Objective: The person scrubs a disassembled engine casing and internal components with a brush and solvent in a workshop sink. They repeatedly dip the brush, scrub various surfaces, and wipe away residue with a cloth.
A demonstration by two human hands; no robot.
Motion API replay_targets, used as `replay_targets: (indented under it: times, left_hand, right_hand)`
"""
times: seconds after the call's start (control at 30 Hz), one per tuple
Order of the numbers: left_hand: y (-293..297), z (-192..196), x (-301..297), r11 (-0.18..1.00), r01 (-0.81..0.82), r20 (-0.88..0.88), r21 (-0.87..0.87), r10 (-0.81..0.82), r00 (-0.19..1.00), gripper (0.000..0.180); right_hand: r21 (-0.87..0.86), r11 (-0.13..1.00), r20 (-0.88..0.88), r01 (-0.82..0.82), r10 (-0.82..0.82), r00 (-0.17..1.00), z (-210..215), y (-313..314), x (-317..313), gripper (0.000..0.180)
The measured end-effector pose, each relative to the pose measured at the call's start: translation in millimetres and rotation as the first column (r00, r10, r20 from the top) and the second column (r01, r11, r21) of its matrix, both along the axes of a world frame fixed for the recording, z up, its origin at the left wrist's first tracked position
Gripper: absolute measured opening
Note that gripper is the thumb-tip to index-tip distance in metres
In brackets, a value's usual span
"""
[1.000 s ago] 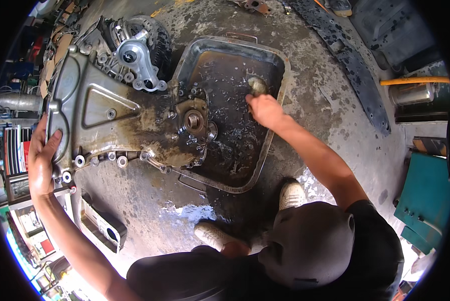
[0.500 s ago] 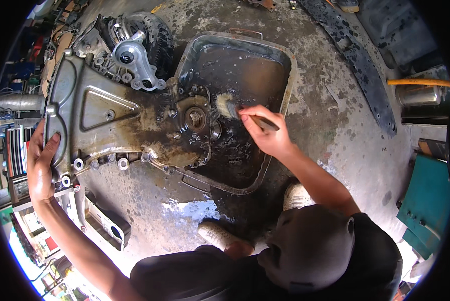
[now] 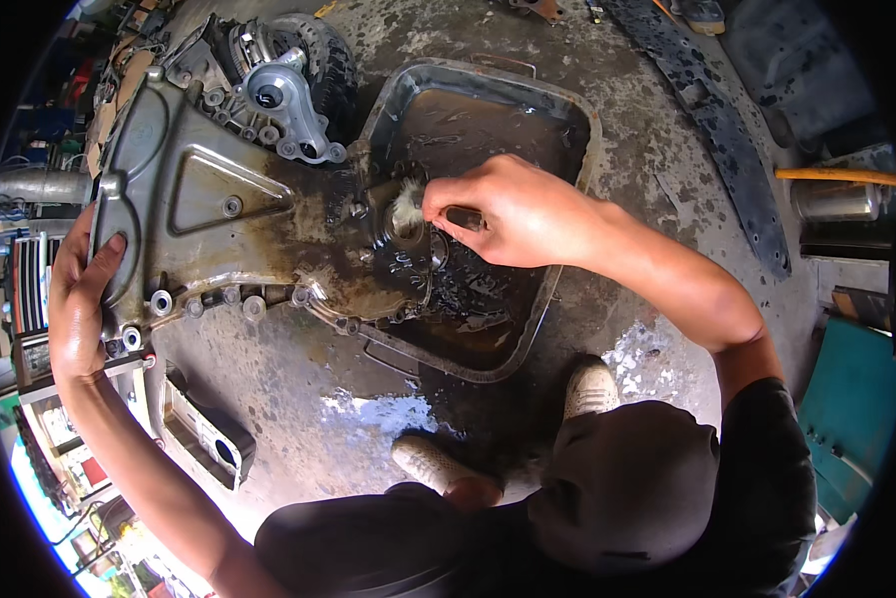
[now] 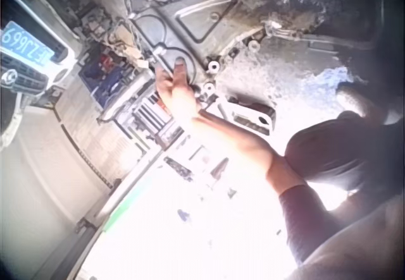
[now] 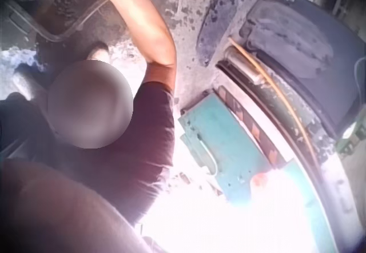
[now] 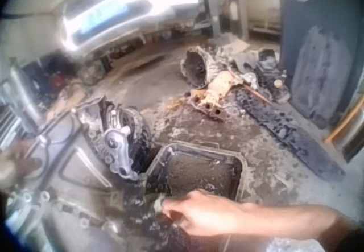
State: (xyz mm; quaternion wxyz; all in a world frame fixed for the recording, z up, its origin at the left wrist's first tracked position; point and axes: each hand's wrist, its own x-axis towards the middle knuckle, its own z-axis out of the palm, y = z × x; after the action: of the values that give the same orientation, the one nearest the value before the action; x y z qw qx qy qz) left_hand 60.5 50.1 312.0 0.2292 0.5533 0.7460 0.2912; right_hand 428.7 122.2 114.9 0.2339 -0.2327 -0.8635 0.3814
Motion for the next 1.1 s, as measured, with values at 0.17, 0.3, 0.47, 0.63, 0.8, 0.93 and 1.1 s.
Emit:
replay_targets:
  times: [0.17, 0.3, 0.47, 0.63, 0.8, 0.93, 1.1]
  left_hand:
    - [0, -2, 8, 1.000, -0.004, 0.044, 0.010, 0.004, 0.999, 0.052]
    - [-6, -1, 3, 0.998, -0.060, 0.038, -0.016, 0.061, 0.997, 0.052]
    - [2, 2, 12, 0.999, 0.020, 0.076, -0.026, -0.018, 0.997, 0.051]
    - [-2, -2, 4, 1.000, -0.008, 0.016, 0.005, 0.008, 1.000, 0.052]
    - [-4, -2, -9, 1.000, -0.009, 0.031, -0.003, 0.009, 0.999, 0.055]
    - [-1, -2, -12, 1.000, -0.007, -0.030, 0.023, 0.008, 1.000, 0.056]
    - [0, -5, -17, 0.999, -0.003, -0.065, 0.047, 0.006, 0.998, 0.056]
  right_hand:
    - [-0.208, 0.965, 0.046, -0.160, 0.174, 0.984, -20, -11, -6, 0.019]
    - [-0.196, 0.979, -0.171, 0.055, -0.089, 0.981, -25, 4, 9, 0.013]
    - [0.053, 0.799, 0.237, 0.598, -0.592, 0.770, -113, 19, 45, 0.016]
    - [-0.379, 0.813, 0.221, 0.443, -0.385, 0.896, -109, -10, 28, 0.013]
    - [-0.331, 0.930, -0.477, 0.162, -0.313, 0.821, -28, -36, 14, 0.010]
    - [-0.323, 0.942, -0.290, 0.095, -0.194, 0.937, -42, -30, 15, 0.009]
    - [-0.226, 0.965, -0.516, 0.130, -0.232, 0.824, -37, -40, 6, 0.012]
